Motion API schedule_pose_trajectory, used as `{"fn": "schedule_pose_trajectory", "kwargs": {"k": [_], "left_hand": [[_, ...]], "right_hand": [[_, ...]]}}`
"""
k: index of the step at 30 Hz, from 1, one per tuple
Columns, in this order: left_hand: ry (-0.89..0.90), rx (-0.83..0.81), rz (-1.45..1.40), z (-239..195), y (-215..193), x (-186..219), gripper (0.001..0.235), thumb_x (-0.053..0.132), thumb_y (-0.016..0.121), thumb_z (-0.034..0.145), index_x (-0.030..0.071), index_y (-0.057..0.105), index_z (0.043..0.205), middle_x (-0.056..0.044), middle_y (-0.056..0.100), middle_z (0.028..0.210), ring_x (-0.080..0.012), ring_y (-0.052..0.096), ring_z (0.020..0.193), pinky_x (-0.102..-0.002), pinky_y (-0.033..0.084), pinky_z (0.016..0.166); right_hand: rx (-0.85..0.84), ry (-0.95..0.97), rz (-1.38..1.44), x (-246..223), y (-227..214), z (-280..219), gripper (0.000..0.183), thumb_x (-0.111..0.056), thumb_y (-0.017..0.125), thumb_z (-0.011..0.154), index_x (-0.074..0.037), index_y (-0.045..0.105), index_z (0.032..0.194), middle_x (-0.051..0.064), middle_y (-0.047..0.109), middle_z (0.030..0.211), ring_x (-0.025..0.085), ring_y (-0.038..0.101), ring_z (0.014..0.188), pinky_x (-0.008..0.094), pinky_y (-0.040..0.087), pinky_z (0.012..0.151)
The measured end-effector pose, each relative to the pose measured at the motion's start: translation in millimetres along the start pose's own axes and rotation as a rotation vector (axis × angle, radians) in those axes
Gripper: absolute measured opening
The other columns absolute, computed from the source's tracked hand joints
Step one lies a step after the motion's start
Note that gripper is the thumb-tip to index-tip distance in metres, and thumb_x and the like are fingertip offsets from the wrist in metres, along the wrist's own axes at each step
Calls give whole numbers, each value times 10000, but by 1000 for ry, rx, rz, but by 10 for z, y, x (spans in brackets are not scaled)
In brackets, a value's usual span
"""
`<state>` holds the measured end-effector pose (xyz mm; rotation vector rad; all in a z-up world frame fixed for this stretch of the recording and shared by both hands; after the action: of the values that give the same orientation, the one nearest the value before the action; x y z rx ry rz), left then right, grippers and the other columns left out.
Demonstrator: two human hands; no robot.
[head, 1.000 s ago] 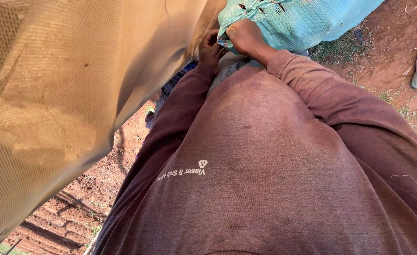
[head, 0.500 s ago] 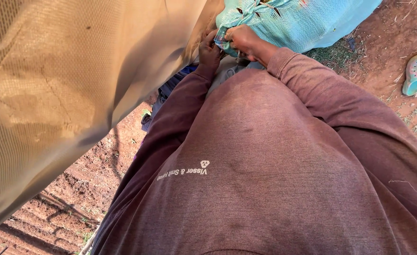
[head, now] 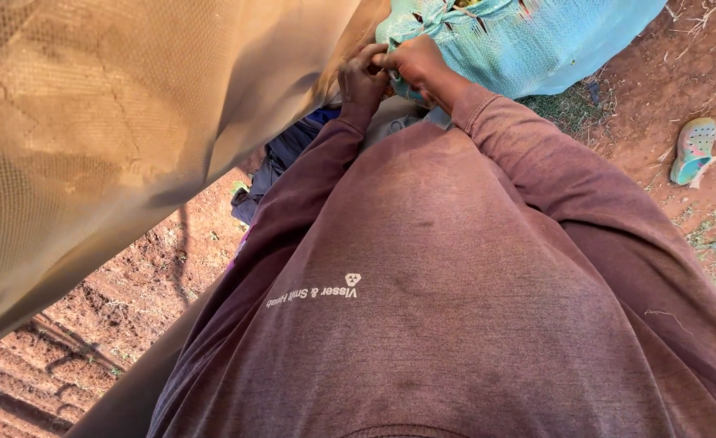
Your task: The person ties a light blue sack containing red and green produce using a thin rope. They manipulate the rope with both hands to secure the top of the sack, pulling the knot tight and adjusting the loops to ensure the contents are held securely.
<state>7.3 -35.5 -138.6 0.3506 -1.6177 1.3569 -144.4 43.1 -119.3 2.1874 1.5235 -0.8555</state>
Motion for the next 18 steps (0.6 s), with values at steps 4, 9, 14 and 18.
{"fn": "schedule_pose_trajectory", "kwargs": {"k": [4,9,14,18], "left_hand": [[-192,-86,-585,-81,-38,-113,499,6,961,889,113,706,1304,-148,865,1097,-253,865,1055,-376,748,952],[-280,-50,-658,-140,84,-270,418,31,975,906,150,697,1196,-135,867,1076,-226,848,1017,-376,733,940],[-215,-34,-511,-31,-13,-122,407,17,985,861,206,683,1057,-31,822,954,-146,828,896,-327,719,819],[-181,-37,-540,0,-11,-29,454,-52,920,843,205,580,998,2,694,887,-134,787,858,-318,681,771]], "right_hand": [[-150,-480,-1156,1073,247,1340,604,84,574,1068,-185,834,1543,39,866,1169,236,779,1031,346,561,836],[53,201,2,353,-63,190,209,-236,888,1095,-110,849,934,-3,643,772,141,438,504,420,315,445],[73,231,49,222,-64,40,177,-205,874,1092,-94,863,954,28,535,678,181,382,538,406,302,457],[108,153,39,153,-114,21,343,-205,933,1059,-125,721,802,14,508,701,177,338,619,462,269,524]]}}
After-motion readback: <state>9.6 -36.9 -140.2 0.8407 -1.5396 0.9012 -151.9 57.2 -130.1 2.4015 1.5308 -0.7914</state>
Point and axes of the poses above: each hand's wrist, its own z-axis towards the middle knuckle, its own y-axis out of the palm, x = y × z, the point moved 8 cm from there along z, towards the middle knuckle
